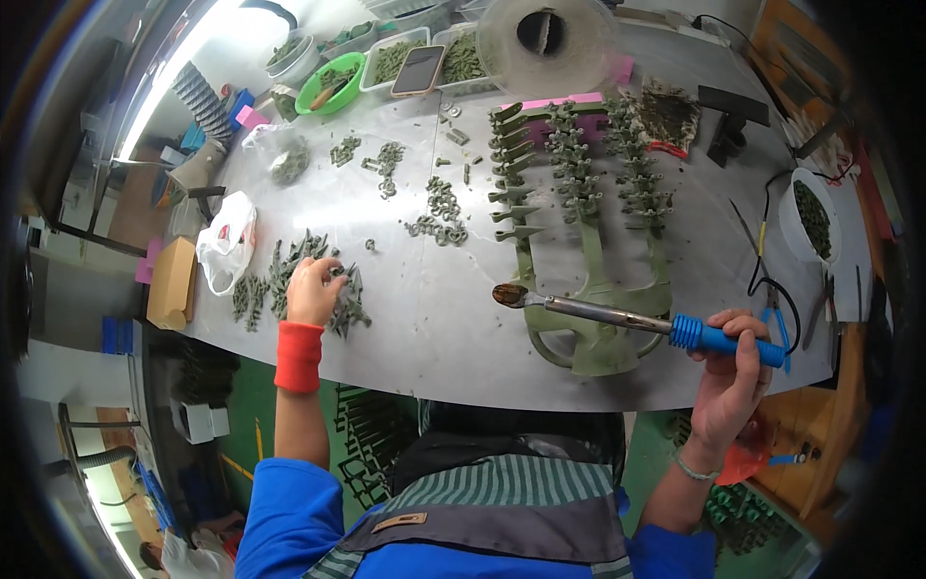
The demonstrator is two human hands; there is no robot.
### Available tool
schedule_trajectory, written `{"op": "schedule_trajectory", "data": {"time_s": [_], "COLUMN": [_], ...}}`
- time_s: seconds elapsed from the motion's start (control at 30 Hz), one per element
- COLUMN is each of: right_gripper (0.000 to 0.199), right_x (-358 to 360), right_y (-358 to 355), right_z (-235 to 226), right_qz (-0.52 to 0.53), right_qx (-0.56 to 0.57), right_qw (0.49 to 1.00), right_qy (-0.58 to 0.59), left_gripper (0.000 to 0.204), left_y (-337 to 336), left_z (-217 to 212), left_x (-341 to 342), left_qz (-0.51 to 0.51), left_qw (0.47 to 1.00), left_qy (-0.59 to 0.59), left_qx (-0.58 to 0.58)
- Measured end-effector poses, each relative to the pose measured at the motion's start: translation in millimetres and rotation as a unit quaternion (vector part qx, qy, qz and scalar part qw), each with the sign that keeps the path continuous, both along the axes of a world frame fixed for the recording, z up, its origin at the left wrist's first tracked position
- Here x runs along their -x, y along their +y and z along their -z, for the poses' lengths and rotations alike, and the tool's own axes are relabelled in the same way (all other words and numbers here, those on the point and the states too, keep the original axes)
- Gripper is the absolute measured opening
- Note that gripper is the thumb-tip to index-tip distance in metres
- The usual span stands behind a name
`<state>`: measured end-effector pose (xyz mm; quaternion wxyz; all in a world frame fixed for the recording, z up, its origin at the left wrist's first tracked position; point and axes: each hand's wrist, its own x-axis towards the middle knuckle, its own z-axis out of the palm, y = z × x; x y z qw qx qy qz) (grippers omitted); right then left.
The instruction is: The person assembles small green plastic parts into a larger green frame, using a hand tool to press or melt them into place.
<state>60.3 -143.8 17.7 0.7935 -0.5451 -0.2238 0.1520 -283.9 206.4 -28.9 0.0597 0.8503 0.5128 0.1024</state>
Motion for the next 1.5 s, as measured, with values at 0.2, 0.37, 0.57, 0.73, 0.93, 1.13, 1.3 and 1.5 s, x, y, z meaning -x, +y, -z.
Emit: {"op": "schedule_trajectory", "data": {"time_s": [0.2, 0.37, 0.57, 0.73, 0.93, 1.13, 1.3, 1.5], "right_gripper": [0.019, 0.019, 0.018, 0.016, 0.016, 0.017, 0.018, 0.017], "right_x": [4.3, 4.4, 1.7, 3.2, -1.8, -6.4, -8.8, -8.0], "right_y": [5.3, -0.8, -7.1, -3.2, -0.5, 4.5, 10.8, 12.1], "right_z": [-3.9, -4.8, -6.7, -12.1, -5.6, 8.3, 17.5, 13.6], "right_qz": [-0.004, 0.014, 0.036, 0.045, 0.027, 0.026, 0.019, 0.009], "right_qx": [0.003, 0.006, 0.004, -0.01, -0.019, -0.039, -0.044, -0.043], "right_qw": [1.0, 1.0, 0.999, 0.999, 0.999, 0.999, 0.999, 0.999], "right_qy": [0.005, 0.004, 0.004, -0.002, -0.009, 0.003, 0.01, -0.009], "left_gripper": [0.018, 0.015, 0.019, 0.021, 0.02, 0.016, 0.017, 0.018], "left_y": [-1.4, -2.3, -36.8, -79.0, -91.5, -94.6, -93.4, -89.1], "left_z": [15.8, 20.1, -20.3, -39.2, -36.7, -36.2, -34.1, -33.6], "left_x": [6.4, 3.2, -50.1, -108.2, -153.6, -175.1, -182.1, -177.3], "left_qz": [0.048, 0.083, 0.084, 0.245, 0.25, 0.278, 0.286, 0.291], "left_qw": [0.996, 0.991, 0.916, 0.854, 0.822, 0.897, 0.915, 0.924], "left_qy": [-0.069, -0.083, -0.349, -0.327, -0.358, -0.292, -0.259, -0.232], "left_qx": [-0.023, -0.058, 0.177, 0.321, 0.365, 0.181, 0.118, 0.086]}}
